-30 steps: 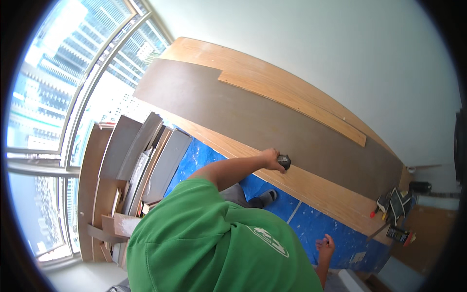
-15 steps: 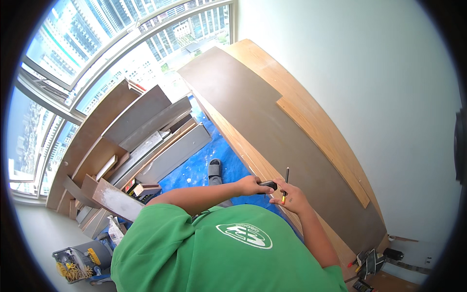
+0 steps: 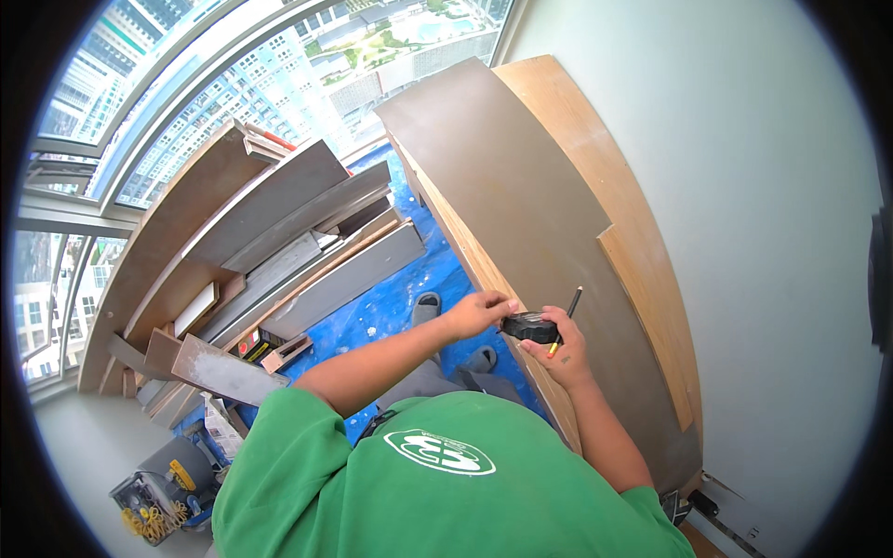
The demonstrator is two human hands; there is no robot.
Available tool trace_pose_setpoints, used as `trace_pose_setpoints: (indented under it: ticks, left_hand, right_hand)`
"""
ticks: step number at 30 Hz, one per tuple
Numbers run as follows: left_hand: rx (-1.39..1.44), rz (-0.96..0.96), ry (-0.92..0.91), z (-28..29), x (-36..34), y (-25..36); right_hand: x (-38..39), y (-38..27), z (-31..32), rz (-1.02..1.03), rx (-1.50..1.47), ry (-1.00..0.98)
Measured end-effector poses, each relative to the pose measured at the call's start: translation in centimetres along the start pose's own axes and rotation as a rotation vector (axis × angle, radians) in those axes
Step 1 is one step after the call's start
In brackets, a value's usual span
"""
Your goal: The person measures a curved wooden board with a tape measure and marks it with a pencil. They reposition the board and repeat the measuring and marking process on different sections.
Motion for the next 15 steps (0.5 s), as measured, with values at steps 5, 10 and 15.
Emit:
trace_pose_setpoints:
  ticks: [5,10,15]
  left_hand:
    - [-0.046,-0.23,0.641,15.8,-7.4,-4.0]
    - [-0.552,-0.188,0.906,25.1,-10.3,1.7]
    - [-1.047,-0.258,0.819,25.6,-12.9,6.9]
  right_hand:
    - [-1.9,4.1,2.7,-0.063,-0.062,0.131]
    - [-1.2,10.3,6.7,-0.209,-0.08,0.237]
    - [-0.9,15.5,10.8,-0.356,-0.11,0.342]
Point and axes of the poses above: each hand's wrist, its own x-axis away from the middle knuckle, its own z-axis out of the back of the hand, y = z × x, the point moved 9 cm from there along -x, towards the middle knuckle
